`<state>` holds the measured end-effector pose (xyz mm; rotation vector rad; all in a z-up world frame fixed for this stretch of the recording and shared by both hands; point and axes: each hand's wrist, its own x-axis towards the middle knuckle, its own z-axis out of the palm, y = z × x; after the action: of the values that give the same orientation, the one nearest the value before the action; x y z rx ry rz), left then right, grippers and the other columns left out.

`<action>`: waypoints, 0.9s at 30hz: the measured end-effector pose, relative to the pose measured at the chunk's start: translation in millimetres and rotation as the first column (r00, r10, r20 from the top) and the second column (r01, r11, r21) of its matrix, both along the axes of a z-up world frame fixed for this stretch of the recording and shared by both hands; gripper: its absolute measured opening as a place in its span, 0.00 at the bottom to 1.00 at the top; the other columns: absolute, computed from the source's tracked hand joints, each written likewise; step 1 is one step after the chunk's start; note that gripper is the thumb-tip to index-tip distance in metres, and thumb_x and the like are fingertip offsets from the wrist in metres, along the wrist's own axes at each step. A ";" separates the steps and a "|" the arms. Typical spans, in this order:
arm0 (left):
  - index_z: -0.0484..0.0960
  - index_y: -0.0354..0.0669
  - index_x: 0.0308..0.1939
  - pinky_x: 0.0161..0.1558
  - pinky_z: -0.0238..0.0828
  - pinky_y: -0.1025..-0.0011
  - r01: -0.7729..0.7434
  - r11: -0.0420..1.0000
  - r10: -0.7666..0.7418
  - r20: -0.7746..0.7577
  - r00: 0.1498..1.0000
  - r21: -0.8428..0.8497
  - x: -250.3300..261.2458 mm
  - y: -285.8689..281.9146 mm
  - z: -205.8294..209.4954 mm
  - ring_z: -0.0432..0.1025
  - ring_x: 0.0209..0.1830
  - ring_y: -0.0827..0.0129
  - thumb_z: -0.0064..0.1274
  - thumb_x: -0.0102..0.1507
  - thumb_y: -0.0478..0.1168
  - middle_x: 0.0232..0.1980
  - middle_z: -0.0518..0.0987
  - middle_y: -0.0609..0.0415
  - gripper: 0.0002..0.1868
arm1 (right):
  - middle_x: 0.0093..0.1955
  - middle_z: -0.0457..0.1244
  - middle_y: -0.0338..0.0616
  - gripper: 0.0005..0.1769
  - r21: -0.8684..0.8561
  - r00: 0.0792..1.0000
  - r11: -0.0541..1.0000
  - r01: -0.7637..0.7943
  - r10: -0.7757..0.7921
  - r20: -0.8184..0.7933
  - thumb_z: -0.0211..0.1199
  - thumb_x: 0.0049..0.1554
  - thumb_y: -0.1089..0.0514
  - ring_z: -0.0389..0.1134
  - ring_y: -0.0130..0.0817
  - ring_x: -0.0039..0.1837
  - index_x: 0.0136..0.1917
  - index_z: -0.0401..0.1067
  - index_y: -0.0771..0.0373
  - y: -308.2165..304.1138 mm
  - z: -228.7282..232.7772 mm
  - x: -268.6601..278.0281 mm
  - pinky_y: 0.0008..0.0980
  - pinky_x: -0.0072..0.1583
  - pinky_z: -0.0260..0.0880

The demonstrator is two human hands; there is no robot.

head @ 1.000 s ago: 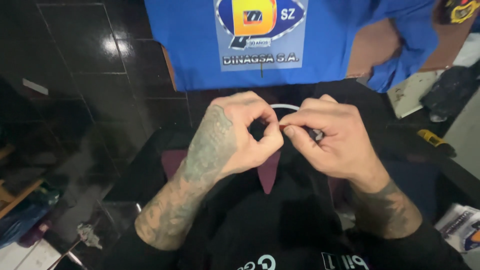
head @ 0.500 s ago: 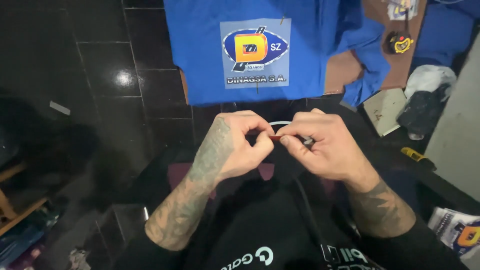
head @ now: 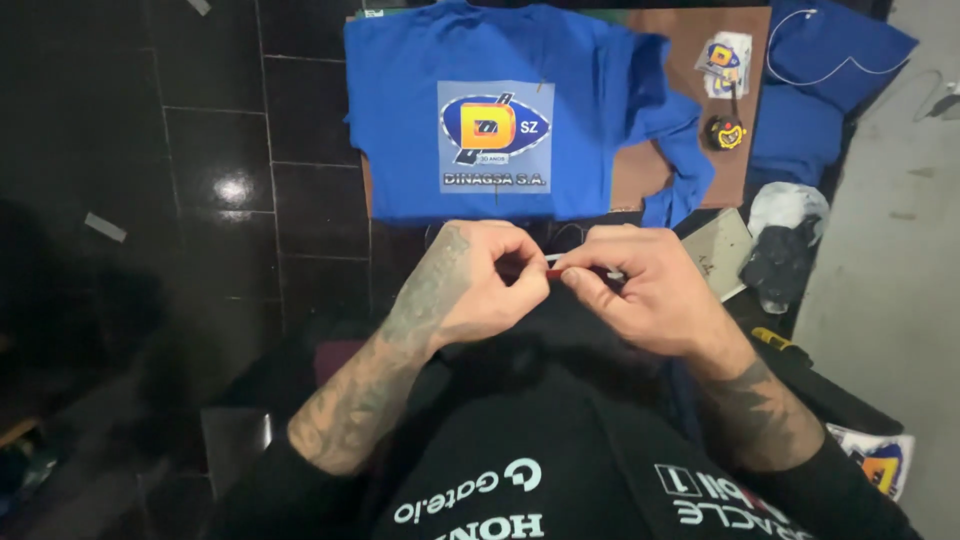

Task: The recorder measures the correct position on blue long-sleeve shirts and uses double-sided tape to apply printed logos.

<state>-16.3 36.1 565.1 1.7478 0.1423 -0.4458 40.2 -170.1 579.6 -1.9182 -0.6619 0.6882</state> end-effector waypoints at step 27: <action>0.81 0.44 0.42 0.35 0.78 0.70 0.373 0.886 -0.464 0.569 0.679 0.277 -3.0 12.4 63.9 0.79 0.37 0.62 0.50 0.69 0.39 0.37 0.81 0.57 0.05 | 0.30 0.57 0.28 0.14 0.381 0.661 0.923 -0.040 0.311 -0.683 0.58 0.62 0.58 0.53 0.17 0.35 0.40 0.79 0.67 -21.5 0.5 -0.9 0.21 0.40 0.56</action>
<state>-19.2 48.5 629.0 1.9803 -0.7463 -0.1567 39.3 -191.5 580.1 -1.1012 -0.4011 1.2938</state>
